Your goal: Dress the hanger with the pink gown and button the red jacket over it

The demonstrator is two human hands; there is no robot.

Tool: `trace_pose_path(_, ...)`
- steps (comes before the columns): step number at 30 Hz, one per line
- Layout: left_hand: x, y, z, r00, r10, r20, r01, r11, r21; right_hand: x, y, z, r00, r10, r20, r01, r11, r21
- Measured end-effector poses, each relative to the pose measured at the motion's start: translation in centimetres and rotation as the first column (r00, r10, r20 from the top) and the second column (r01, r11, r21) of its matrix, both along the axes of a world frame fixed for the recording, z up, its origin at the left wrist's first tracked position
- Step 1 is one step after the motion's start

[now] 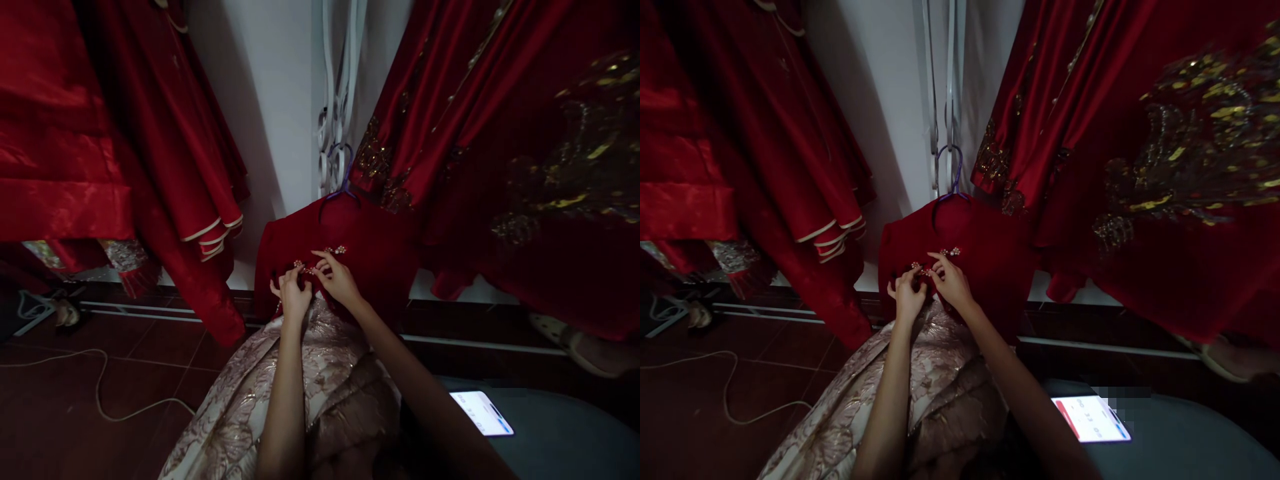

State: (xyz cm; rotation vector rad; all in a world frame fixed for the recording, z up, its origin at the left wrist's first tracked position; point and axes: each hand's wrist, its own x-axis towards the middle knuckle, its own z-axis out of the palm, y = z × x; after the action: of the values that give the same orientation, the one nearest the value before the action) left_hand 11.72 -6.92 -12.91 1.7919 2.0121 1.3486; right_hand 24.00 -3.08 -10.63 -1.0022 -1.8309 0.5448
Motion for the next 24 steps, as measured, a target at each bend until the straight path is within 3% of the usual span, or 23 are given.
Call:
trace_pose_path(5, 0.4, -0.1, -0.1, 0.998, -0.002, -0.06, 0.0, 0.999, -0.033, 0.1, 0.1, 0.0, 1.0, 0.006, 0.004, -0.006, 1.0, -0.009)
trace_pose_path(12, -0.2, 0.2, 0.1, 0.991, -0.021, 0.13, 0.016, 0.999, 0.038, -0.7, -0.3, 0.4, 1.0, -0.023, 0.01, 0.023, 1.0, -0.021)
trace_pose_path(24, -0.4, 0.1, 0.5, 0.984, 0.025, 0.178, -0.045, 0.993, 0.107, -2.1, -1.0, 0.5, 0.989, -0.11, 0.1, 0.106, 0.994, 0.038)
